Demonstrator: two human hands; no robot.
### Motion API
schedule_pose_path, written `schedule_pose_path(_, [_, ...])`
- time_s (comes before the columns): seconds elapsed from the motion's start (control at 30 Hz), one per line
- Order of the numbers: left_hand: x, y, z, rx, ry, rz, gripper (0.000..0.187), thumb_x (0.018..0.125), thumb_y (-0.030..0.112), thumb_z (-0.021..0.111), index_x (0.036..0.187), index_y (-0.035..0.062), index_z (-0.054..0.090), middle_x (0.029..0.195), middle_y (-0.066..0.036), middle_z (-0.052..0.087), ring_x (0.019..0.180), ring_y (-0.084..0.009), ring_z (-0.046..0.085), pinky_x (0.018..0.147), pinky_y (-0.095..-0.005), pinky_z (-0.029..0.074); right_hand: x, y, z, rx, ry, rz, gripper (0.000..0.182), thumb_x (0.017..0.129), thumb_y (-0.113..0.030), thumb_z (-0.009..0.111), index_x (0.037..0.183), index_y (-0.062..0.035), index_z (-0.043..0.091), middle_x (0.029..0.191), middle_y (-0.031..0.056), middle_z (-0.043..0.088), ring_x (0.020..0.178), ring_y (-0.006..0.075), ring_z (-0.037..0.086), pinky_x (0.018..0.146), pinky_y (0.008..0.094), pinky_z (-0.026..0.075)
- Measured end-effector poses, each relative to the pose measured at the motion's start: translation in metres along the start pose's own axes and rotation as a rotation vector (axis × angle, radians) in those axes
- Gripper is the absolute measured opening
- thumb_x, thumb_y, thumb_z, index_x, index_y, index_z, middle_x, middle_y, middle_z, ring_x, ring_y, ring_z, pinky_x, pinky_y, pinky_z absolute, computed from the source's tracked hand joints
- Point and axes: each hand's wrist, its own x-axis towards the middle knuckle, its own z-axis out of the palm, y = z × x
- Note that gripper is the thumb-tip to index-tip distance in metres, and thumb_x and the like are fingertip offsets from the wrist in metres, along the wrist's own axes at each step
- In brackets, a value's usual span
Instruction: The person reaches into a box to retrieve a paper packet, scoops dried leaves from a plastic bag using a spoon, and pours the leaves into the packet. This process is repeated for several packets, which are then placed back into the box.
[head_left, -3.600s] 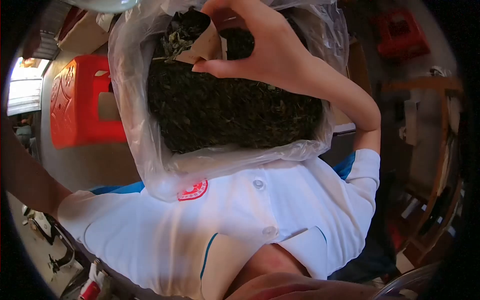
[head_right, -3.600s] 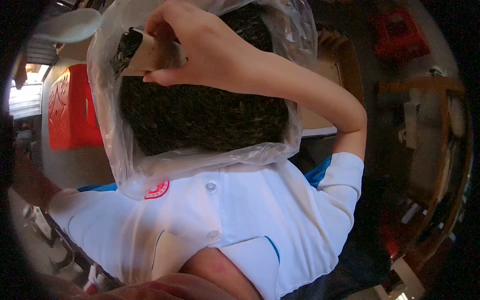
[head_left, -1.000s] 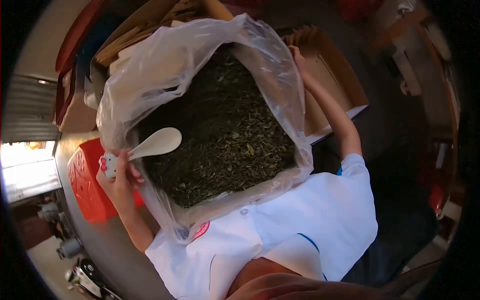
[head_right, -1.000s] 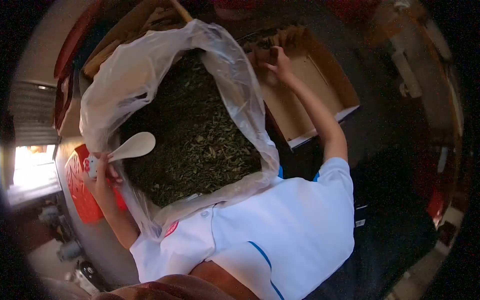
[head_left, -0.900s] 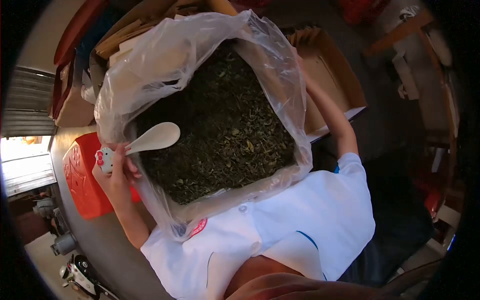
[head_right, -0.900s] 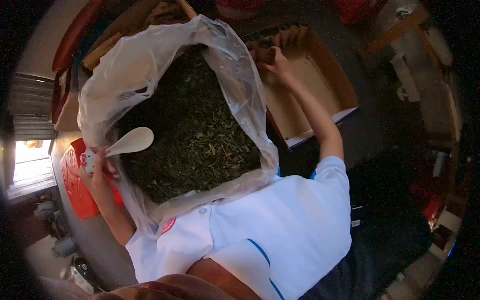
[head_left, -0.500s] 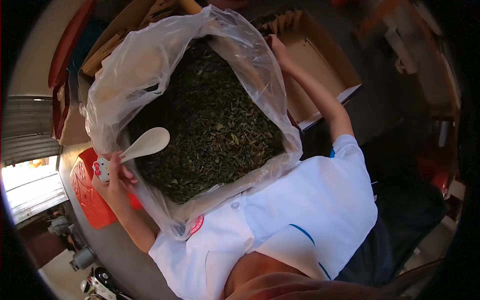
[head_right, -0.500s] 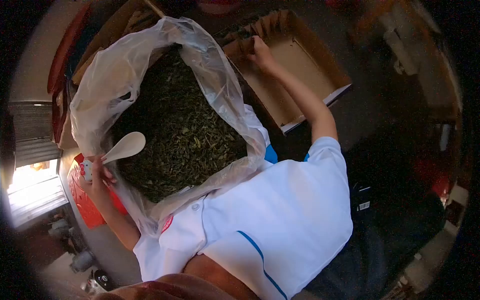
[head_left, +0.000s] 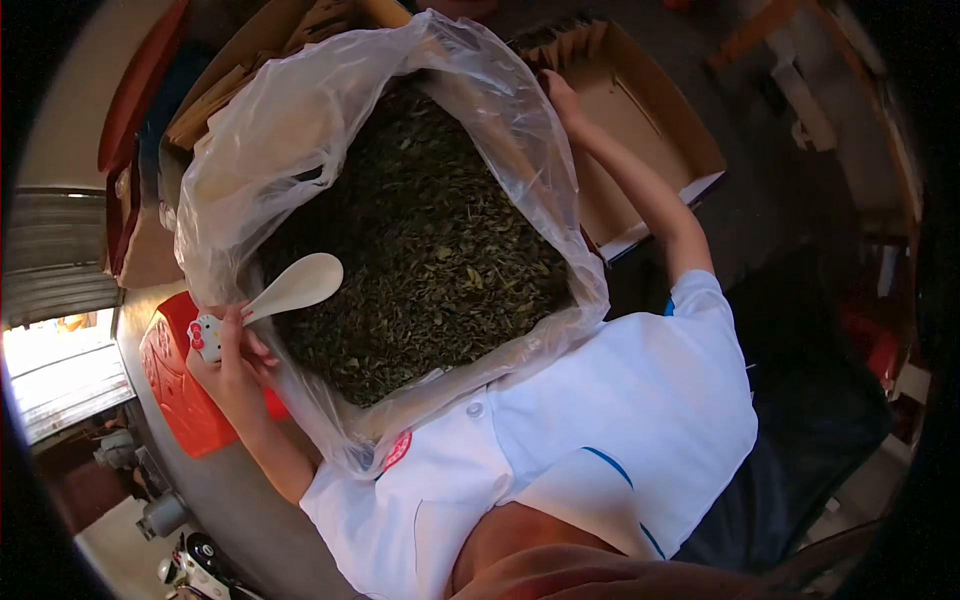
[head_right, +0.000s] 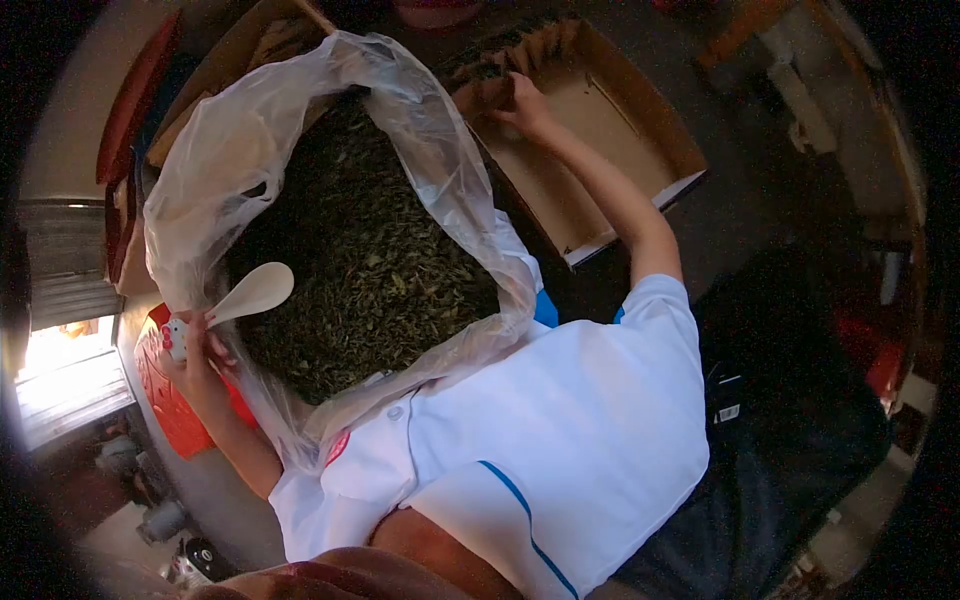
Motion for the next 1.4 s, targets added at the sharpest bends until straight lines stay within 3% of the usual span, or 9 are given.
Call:
schedule_pose_path(0.2, [-0.001,-0.002,-0.002,-0.005,0.017,-0.051,0.023,0.092,0.019,0.062,0.092,-0.0041,0.066,0.054,-0.002,0.054,0.039,-0.0082,0.049,0.036,-0.0189,0.035,0.006,-0.023,-0.047,-0.002,0.275,-0.143,0.068,0.075,-0.038,0.081,0.121,-0.0019,0.047,0.101,0.0140,0.055,0.090,0.0275,0.057,0.081,0.0366,0.048])
schedule_pose_path(0.4, [0.000,-0.002,-0.003,-0.016,-0.072,-0.016,0.021,0.094,0.017,0.059,0.091,-0.0027,0.063,0.054,-0.002,0.055,0.041,-0.0067,0.050,0.037,-0.0184,0.035,0.068,-0.150,-0.126,0.394,0.599,-0.432,0.033,0.087,-0.022,0.070,0.110,-0.0049,0.053,0.091,0.0039,0.053,0.080,0.0116,0.053,0.070,0.0288,0.045])
schedule_pose_path(0.67, [-0.007,-0.011,-0.004,-0.073,-0.093,0.031,0.015,0.092,0.009,0.061,0.091,-0.0055,0.064,0.057,-0.002,0.057,0.048,-0.0055,0.052,0.046,-0.0192,0.041,0.158,-0.369,-0.168,0.459,-0.340,-0.851,0.016,0.090,-0.008,0.062,0.101,0.0036,0.063,0.094,0.0127,0.067,0.083,0.0170,0.063,0.074,0.0295,0.050])
schedule_pose_path(0.73, [-0.009,-0.014,-0.003,-0.063,-0.064,0.056,0.012,0.090,0.006,0.061,0.089,-0.0051,0.065,0.059,-0.002,0.059,0.049,-0.0047,0.053,0.046,-0.0187,0.041,0.168,-0.400,-0.156,0.423,-0.688,-0.855,0.021,0.089,-0.009,0.062,0.105,0.0042,0.061,0.097,0.0164,0.068,0.086,0.0218,0.064,0.078,0.0314,0.050])
schedule_pose_path(0.87, [-0.015,-0.016,0.006,-0.026,-0.032,0.128,0.009,0.089,0.004,0.063,0.087,-0.0040,0.066,0.060,-0.003,0.062,0.049,-0.0047,0.055,0.046,-0.0184,0.042,0.186,-0.418,-0.137,0.103,-1.010,-0.828,0.043,0.089,-0.029,0.064,0.115,0.0050,0.058,0.106,0.0209,0.066,0.098,0.0299,0.064,0.085,0.0364,0.049])
schedule_pose_path(1.0, [-0.014,-0.019,0.007,-0.022,-0.019,0.162,0.006,0.087,0.002,0.063,0.086,-0.0034,0.066,0.058,-0.004,0.062,0.049,-0.0062,0.058,0.047,-0.0201,0.044,0.192,-0.392,-0.093,0.062,-0.815,-0.818,0.043,0.095,-0.033,0.059,0.123,-0.0004,0.058,0.114,0.0125,0.063,0.106,0.0183,0.058,0.089,0.0297,0.046])
schedule_pose_path(1.03, [-0.013,-0.019,0.007,-0.010,-0.026,0.173,0.006,0.087,0.002,0.063,0.085,-0.0032,0.066,0.058,-0.003,0.062,0.049,-0.0064,0.058,0.047,-0.0203,0.044,0.205,-0.392,-0.087,0.113,-0.996,-0.683,0.058,0.094,-0.046,0.054,0.129,0.0000,0.054,0.121,0.0136,0.060,0.110,0.0242,0.057,0.095,0.0324,0.044])
schedule_pose_path(1.3, [-0.011,-0.021,0.007,-0.010,-0.025,0.215,0.004,0.086,0.001,0.064,0.085,-0.0011,0.067,0.056,-0.002,0.061,0.048,-0.0062,0.058,0.047,-0.0207,0.044,0.188,-0.417,-0.129,0.270,-0.823,-0.624,0.048,0.088,-0.031,0.068,0.120,0.0025,0.056,0.114,0.0189,0.064,0.105,0.0291,0.061,0.091,0.0366,0.047])
schedule_pose_path(1.4, [-0.011,-0.021,0.007,0.008,-0.023,0.238,0.003,0.085,0.001,0.064,0.084,-0.0006,0.067,0.055,-0.002,0.060,0.048,-0.0063,0.058,0.046,-0.0208,0.043,0.176,-0.411,-0.131,0.257,-0.722,-1.019,0.052,0.084,-0.027,0.071,0.126,-0.0018,0.053,0.119,0.0140,0.059,0.110,0.0268,0.056,0.095,0.0357,0.045])
